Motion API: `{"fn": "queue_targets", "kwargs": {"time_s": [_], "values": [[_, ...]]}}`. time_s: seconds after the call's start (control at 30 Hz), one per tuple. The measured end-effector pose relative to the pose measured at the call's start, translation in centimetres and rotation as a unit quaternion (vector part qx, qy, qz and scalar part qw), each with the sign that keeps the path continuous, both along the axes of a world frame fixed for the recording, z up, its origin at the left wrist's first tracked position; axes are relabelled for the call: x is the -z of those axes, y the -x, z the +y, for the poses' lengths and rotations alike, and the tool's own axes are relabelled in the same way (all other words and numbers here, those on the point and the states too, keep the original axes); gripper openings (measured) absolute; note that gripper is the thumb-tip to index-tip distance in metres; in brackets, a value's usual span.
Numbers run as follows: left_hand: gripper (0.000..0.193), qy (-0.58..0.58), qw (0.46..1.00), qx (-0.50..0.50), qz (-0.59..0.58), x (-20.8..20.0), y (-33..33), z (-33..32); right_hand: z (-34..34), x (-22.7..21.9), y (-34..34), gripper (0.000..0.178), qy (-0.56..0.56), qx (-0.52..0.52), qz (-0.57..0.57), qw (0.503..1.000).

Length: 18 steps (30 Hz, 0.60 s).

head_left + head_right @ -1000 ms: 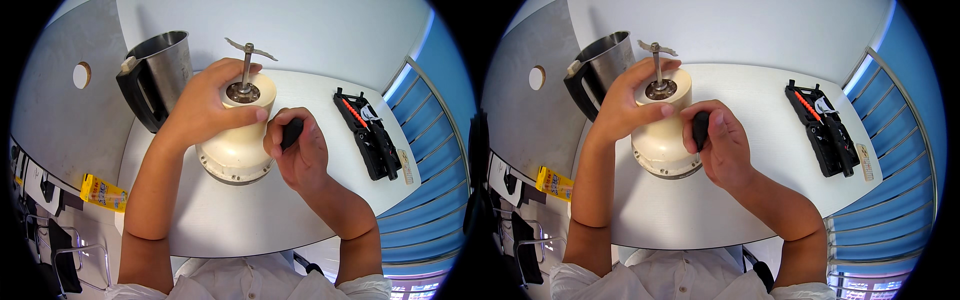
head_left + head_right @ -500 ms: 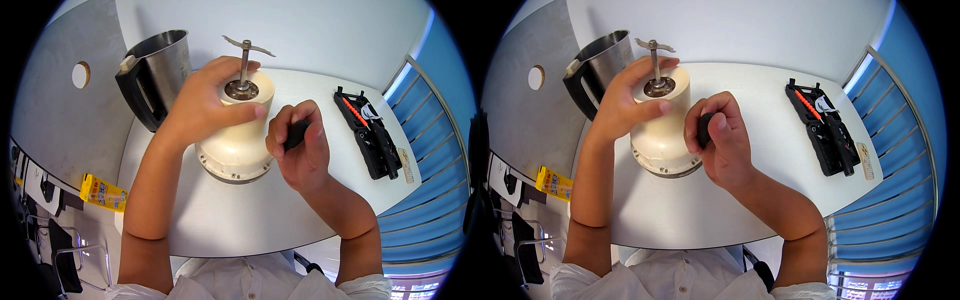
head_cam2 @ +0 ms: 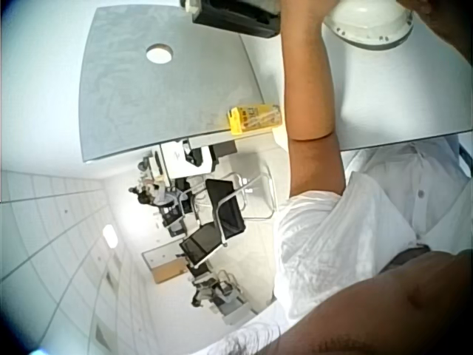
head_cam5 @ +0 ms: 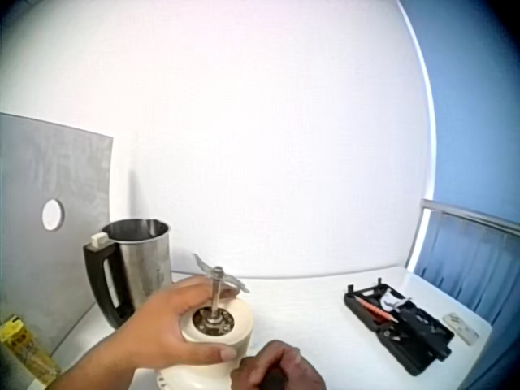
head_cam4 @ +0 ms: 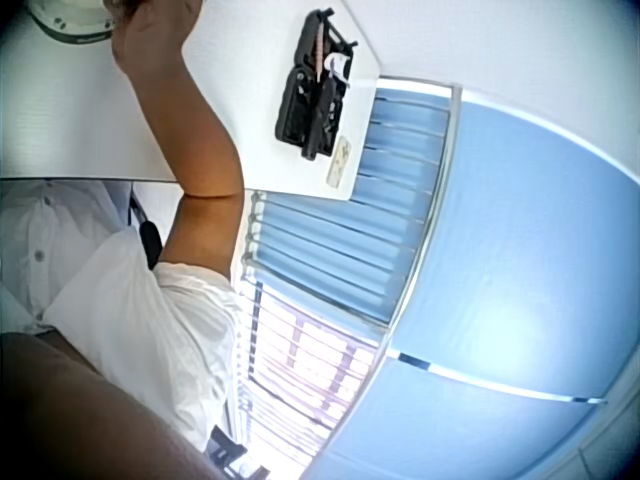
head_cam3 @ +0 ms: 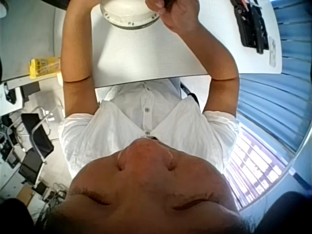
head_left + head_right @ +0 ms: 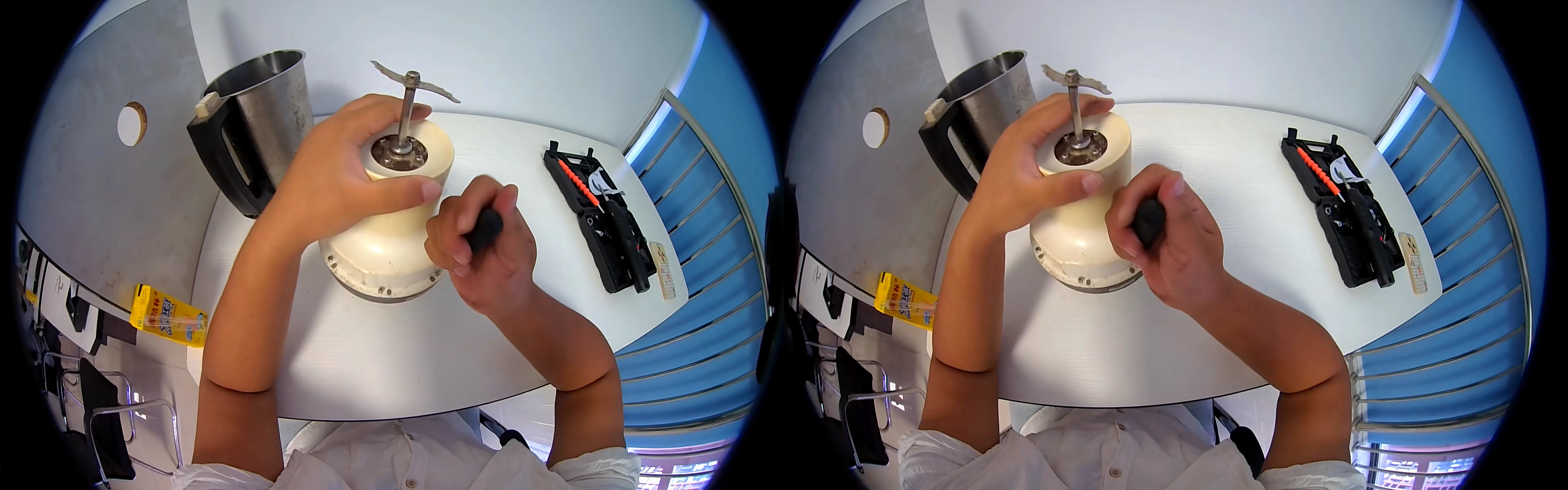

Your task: The person uses a screwdriver to tighten screws on the base of a white cylindrical appliance with a metal crank. They rotate the device to access different screw locations and continue tightening until the base is secured.

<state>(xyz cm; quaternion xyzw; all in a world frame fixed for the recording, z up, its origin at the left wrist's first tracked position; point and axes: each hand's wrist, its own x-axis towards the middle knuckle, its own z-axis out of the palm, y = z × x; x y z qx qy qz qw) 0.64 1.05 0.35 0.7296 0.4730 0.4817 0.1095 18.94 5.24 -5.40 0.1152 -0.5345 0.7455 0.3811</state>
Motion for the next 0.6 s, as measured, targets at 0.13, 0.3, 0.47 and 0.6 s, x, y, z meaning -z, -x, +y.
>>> {"fn": "queue_targets", "kwargs": {"time_s": [0.13, 0.3, 0.47, 0.6], "values": [[0.066, 0.017, 1.000, -0.007, -0.011, -0.09, 0.22, 0.10, 0.09, 0.10, 0.36, 0.034, -0.020, 0.031, 0.054, 0.998], [0.065, 0.018, 1.000, -0.006, -0.014, -0.13, 0.45, 0.02, 0.10, 0.23, 0.74, 0.031, -0.038, 0.101, 0.037, 0.993], [0.065, 0.015, 1.000, -0.006, -0.007, -0.08, 0.25, 0.03, 0.06, 0.25, 0.54, 0.035, -0.071, 0.115, 0.012, 0.991], [0.066, -0.006, 1.000, -0.008, -0.017, 0.31, 0.33, 0.35, -0.17, 0.29, 0.20, 0.040, -0.069, 0.072, -0.008, 0.995]]}}
